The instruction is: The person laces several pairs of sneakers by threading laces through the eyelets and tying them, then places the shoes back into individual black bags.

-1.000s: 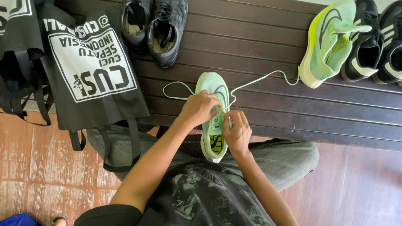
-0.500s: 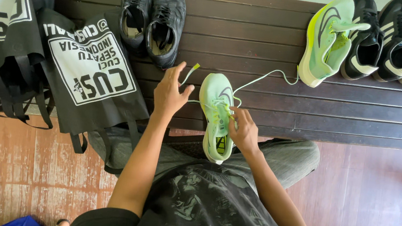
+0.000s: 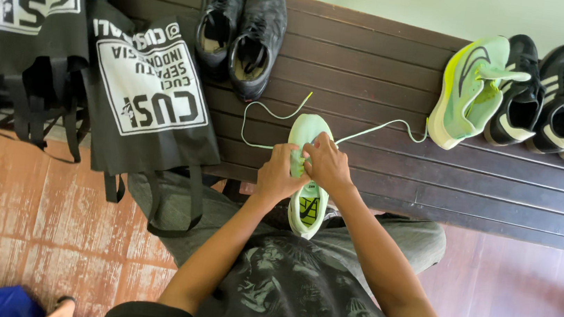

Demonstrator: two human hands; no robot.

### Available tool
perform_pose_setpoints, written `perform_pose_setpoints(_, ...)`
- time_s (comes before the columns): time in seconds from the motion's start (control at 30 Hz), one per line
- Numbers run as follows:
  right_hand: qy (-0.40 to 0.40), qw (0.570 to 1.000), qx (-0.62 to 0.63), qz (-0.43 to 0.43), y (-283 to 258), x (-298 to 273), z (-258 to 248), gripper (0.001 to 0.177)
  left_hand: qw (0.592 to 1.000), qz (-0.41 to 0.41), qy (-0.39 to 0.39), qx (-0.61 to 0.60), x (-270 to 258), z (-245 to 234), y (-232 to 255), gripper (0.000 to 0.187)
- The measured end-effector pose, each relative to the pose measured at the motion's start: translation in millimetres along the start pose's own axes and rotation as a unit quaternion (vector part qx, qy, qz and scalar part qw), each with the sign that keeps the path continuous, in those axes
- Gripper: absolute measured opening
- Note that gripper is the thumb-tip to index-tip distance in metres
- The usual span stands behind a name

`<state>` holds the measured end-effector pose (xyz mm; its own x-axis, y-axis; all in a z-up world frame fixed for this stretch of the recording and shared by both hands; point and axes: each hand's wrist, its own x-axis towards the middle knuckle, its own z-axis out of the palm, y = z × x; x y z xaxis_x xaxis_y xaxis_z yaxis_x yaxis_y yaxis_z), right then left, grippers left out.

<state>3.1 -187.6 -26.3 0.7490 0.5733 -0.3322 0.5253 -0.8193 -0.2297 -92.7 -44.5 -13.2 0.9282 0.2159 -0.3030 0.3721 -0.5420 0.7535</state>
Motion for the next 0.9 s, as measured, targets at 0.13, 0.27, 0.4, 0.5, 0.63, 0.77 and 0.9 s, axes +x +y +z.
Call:
perform_pose_setpoints(0.13, 0.010, 0.999, -0.015, -0.035, 7, 1, -11, 0.019, 1.000, 0.018, 0.017, 0.014, 0, 4, -6, 0.058)
perform_pose_setpoints(0.27, 0.159, 0.954, 0.240, 0.084, 30, 3, 0, 0.013, 0.999, 0.029, 0.017, -0.007, -8, -7, 3, 0.049)
perform_pose_setpoints(0.4, 0.346, 0.618, 0.651, 0.271, 42, 12, -17, 0.015, 0.999, 0.043, 0.013, -0.024, -7, -6, 0, 0.048)
perform_pose_setpoints(0.5, 0.382, 0.624, 0.640, 0.233, 76, 17, -56, 0.019, 0.998, 0.050, 0.026, -0.006, -5, 1, -6, 0.049)
perform_pose_setpoints(0.63, 0.377, 0.578, 0.677, 0.256, 131, 27, -98, 0.016, 0.999, 0.032, -0.003, -0.009, -1, 2, -2, 0.049)
perform_pose_setpoints(0.77, 0.320, 0.489, 0.765, 0.271, 189, 37, -109, 0.015, 0.999, 0.037, -0.023, -0.019, 8, 13, -2, 0.045)
perform_pose_setpoints(0.9, 0.345, 0.398, 0.806, 0.269, 251, 27, -125, 0.035, 0.999, 0.034, -0.028, -0.002, 14, 15, -8, 0.044)
